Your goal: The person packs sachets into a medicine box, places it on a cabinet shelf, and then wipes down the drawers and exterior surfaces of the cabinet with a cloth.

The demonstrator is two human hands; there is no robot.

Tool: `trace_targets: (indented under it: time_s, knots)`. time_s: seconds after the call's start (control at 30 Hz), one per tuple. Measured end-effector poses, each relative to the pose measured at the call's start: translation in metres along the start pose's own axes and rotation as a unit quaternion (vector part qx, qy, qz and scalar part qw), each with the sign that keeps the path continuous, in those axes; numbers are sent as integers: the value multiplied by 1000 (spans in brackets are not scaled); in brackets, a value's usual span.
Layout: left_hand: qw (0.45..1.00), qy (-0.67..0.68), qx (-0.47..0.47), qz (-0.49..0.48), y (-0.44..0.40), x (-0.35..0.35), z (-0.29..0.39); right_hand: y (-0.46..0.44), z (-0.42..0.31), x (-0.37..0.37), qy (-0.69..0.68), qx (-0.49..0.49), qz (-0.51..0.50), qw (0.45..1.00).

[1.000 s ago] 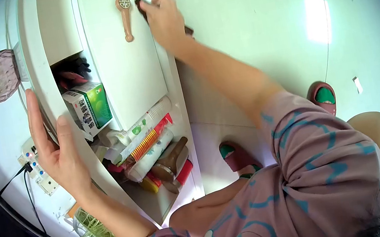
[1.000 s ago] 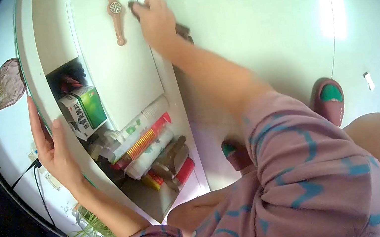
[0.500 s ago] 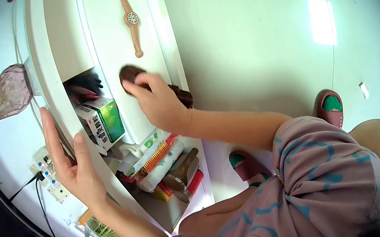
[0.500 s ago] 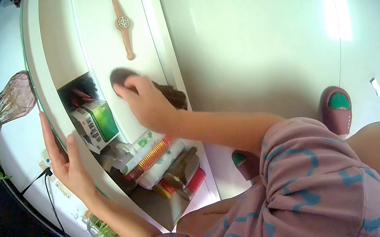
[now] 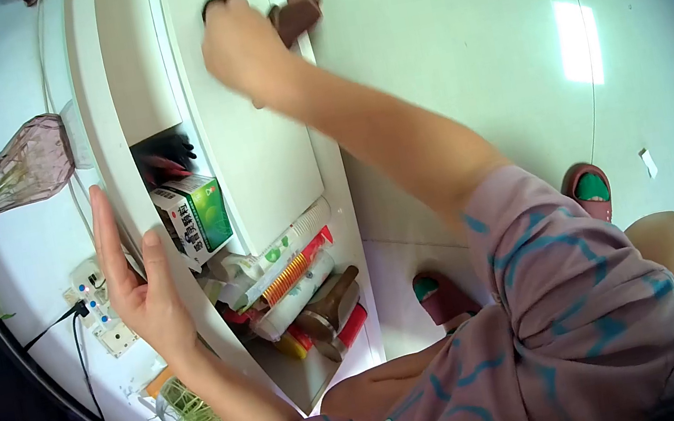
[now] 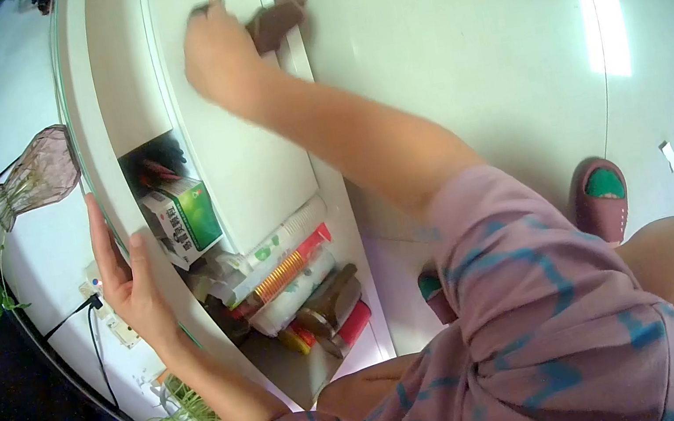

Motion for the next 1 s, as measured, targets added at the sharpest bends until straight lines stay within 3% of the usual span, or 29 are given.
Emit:
trace_targets:
  time_s: [0.07,0.1,0.13,0.17,0.3,0.43,0.57,0.67,0.73,0.87,0.93,1.0]
  knots:
    - [1000,-26,-4,-9,0,1,2,47,-19,36,-140,-18,41,989]
    - [998,-52,-6,-18,0,1,3,66,-32,49,0,94,-88,992]
    - [998,-53,-7,-19,0,0,4,91,-34,53,-209,-89,-74,971]
    - [999,-51,-1,-17,1,0,4,117,-36,45,-257,-66,-12,964]
    - [1000,-15,1,-1,1,0,3,138,-47,52,-292,-64,47,953]
    - [1000,-11,0,1,0,0,0,65,-40,42,-320,22,158,934]
    - [1000,-5,2,3,0,1,-2,-50,-27,25,-335,12,209,919]
    - [1000,-11,1,2,-1,2,0,-76,-27,27,-299,-64,132,943]
    - [1000,-22,-3,-5,-1,2,2,-44,-39,42,-168,-18,44,985]
    - [999,-43,-8,-2,0,2,2,93,-62,55,-337,63,80,936]
    - [1000,-24,6,2,2,0,2,163,-62,55,-432,32,19,901]
    - [1000,-27,6,0,3,0,3,212,-46,58,-424,34,-26,905]
Point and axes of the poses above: each hand's wrist, its own y-axis away from the middle knuckle, its own x-axis out of the back of the hand, z = x × y, the point moved 3 cm from there along -y, towards the middle knuckle, and after that the axes turned 2 degrees about z, right-handed, at the moved point
